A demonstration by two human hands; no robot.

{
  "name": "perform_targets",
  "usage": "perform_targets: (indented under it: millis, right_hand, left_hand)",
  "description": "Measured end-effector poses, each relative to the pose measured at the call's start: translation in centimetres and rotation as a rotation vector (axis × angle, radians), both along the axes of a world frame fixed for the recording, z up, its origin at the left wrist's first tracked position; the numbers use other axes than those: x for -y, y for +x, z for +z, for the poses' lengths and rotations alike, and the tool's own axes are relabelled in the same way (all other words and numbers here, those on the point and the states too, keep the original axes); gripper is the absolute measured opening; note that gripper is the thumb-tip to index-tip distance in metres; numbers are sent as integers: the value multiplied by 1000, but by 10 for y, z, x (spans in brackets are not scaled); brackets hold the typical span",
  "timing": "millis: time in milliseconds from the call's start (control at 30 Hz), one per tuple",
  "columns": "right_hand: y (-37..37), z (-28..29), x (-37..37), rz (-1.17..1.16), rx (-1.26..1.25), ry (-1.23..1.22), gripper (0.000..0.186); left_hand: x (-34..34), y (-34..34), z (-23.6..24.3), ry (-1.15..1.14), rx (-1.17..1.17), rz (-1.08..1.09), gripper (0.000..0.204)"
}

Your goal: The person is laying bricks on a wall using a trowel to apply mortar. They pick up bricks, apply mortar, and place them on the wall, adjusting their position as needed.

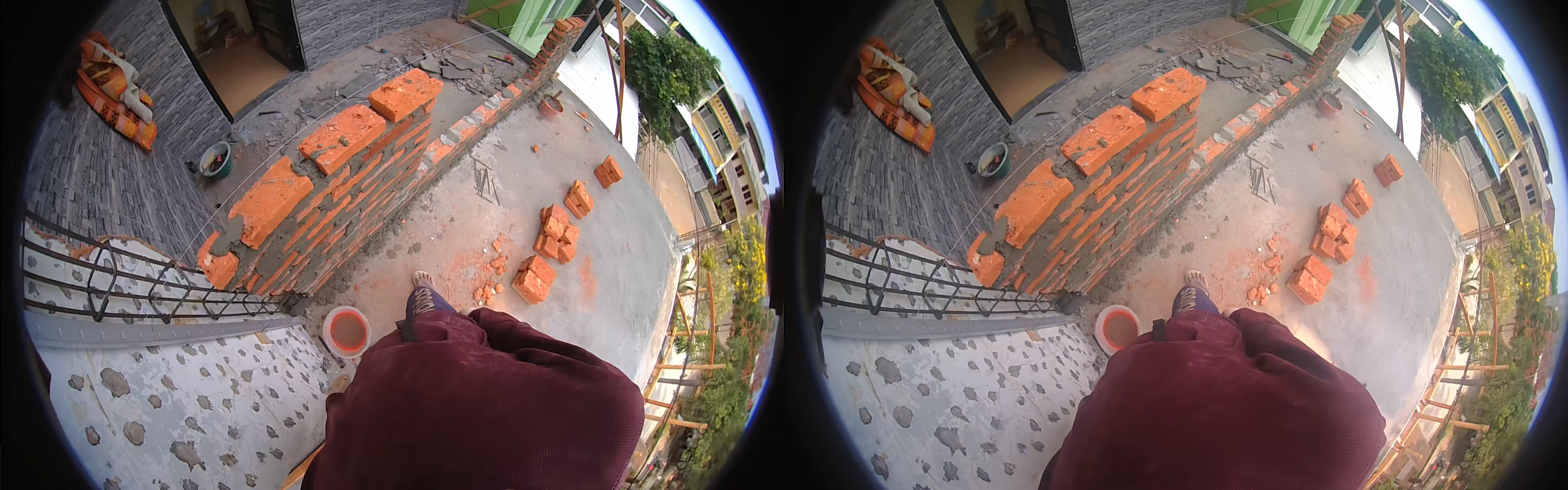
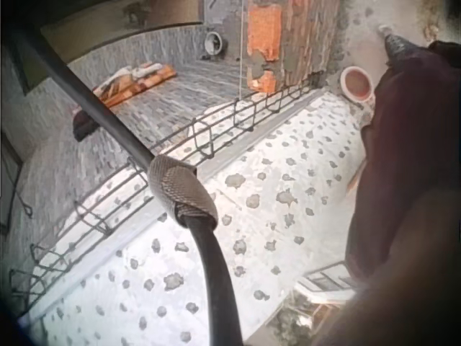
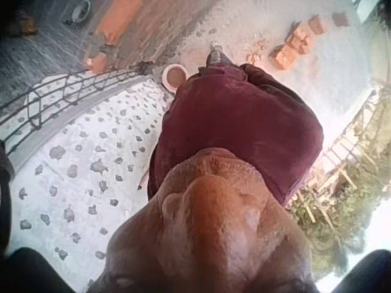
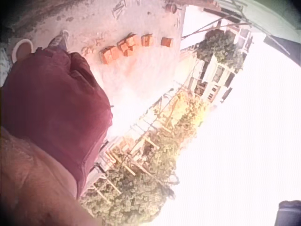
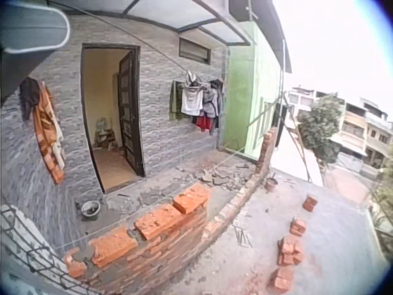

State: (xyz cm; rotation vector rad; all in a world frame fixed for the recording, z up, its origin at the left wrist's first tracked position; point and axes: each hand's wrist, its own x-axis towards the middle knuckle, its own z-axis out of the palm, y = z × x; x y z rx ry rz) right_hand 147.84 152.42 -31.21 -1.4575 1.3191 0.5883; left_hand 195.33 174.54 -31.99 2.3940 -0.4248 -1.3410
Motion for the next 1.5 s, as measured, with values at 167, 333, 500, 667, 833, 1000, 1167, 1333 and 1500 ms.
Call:
perform_targets:
  millis: [167, 333, 500, 667, 833, 1000, 1167, 1333, 1500]
  right_hand:
    - [-55, -38, 6, -29, -43, 23, 39]
    - [-136, -85, 34, -48, -72, -35, 41]
    - [-202, -35, 78, -160, -109, -101, 41]
    - [-314, 7, 150, -646, -127, -247, 39]
    - [-366, 20, 190, -1036, -46, -388, 37]
    - [-378, -10, 182, -803, -59, -274, 39]
    - [-418, -25, 201, -918, 15, 97, 51]
    - [-495, -5, 224, -929, -160, -143, 41]
    - [-528, 35, 321, -1703, -5, -235, 35]
  left_hand:
    - [74, -13, 9, 19, 75, -133, 40]
    - [164, -74, -2, 38, 100, -228, 38]
    - [259, -121, 3, -14, 160, -359, 36]
    - [400, -206, 1, -108, 181, -617, 34]
    - [522, -302, 48, -191, 144, -798, 33]
    - [608, -389, 48, -107, 129, -890, 32]
    - [723, -464, 25, 128, 124, -1227, 40]
    - [848, -596, 22, 137, 98, -1669, 43]
    - [987, -722, 31, -186, 27, -1474, 42]
